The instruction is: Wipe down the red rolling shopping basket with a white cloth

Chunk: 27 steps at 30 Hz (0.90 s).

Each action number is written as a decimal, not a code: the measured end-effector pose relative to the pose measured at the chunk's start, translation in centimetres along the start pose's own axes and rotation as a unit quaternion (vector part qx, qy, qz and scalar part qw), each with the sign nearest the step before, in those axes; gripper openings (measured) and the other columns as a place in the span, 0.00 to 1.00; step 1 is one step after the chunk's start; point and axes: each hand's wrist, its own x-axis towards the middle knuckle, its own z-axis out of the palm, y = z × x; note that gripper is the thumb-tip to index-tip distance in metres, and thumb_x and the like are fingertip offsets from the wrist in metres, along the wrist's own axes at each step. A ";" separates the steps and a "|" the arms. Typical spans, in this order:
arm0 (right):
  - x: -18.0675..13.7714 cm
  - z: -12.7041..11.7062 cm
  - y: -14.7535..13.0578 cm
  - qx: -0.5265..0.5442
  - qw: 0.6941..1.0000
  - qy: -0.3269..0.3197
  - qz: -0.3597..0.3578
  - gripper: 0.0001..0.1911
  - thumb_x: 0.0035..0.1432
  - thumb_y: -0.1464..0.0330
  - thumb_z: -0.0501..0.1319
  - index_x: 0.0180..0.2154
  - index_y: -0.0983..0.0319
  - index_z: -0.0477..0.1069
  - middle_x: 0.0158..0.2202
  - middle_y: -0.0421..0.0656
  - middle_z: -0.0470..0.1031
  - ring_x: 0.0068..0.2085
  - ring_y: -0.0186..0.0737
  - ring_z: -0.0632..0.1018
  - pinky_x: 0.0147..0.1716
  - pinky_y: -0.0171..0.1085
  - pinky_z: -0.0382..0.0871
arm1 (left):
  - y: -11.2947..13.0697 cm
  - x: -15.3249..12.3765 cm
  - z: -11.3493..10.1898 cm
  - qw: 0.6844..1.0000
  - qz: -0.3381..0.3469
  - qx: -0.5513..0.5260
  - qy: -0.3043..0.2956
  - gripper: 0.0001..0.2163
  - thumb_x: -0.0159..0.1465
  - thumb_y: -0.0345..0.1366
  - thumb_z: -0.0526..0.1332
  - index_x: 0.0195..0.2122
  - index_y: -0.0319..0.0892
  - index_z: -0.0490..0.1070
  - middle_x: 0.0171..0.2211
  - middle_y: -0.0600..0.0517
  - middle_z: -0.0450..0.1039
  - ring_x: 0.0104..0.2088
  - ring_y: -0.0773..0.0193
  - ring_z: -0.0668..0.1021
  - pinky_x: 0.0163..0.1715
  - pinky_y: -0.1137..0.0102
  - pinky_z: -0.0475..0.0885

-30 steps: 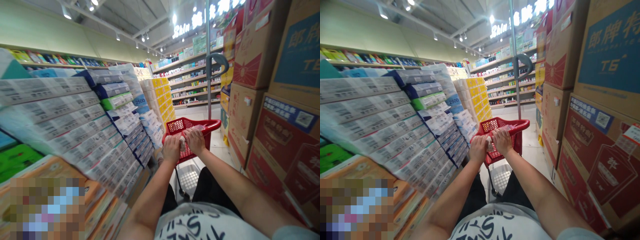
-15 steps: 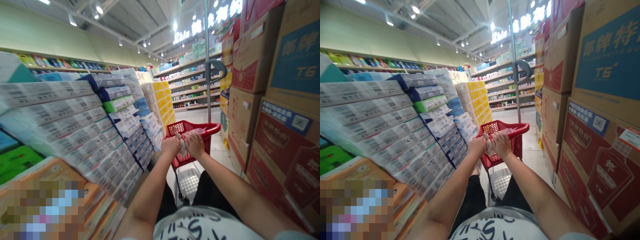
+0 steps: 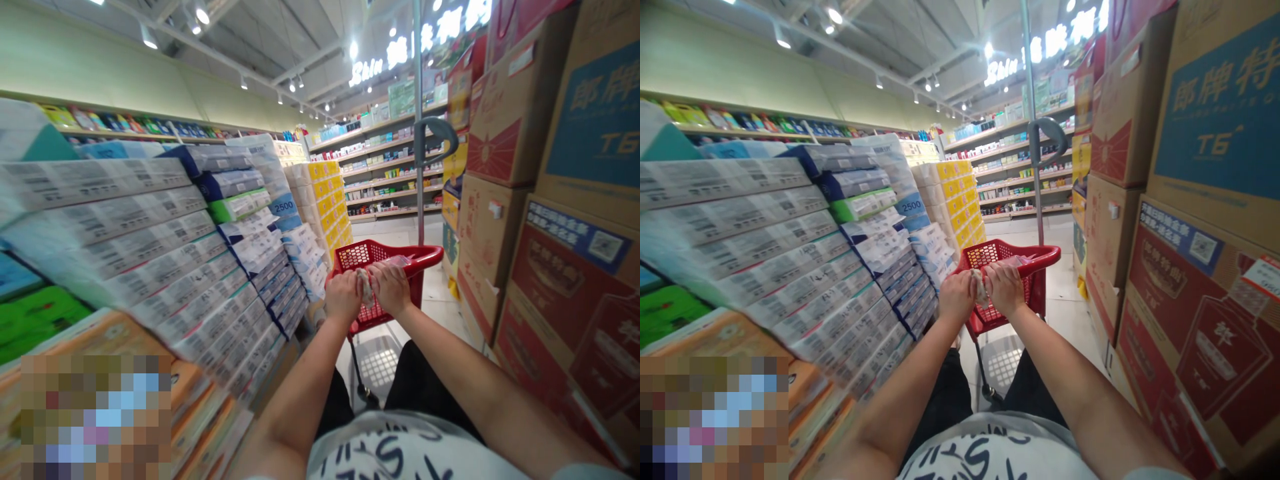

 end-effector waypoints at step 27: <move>0.0 0.0 0.1 0.004 1.000 -0.009 0.001 0.16 0.66 0.67 0.50 0.51 0.61 0.69 0.52 0.46 0.73 0.56 0.45 0.67 0.57 0.43 0.52 | -0.1 0.4 0.3 0.998 0.052 0.019 -0.016 0.15 0.70 0.42 0.47 0.48 0.41 0.69 0.42 0.43 0.74 0.43 0.55 0.74 0.43 0.62 0.65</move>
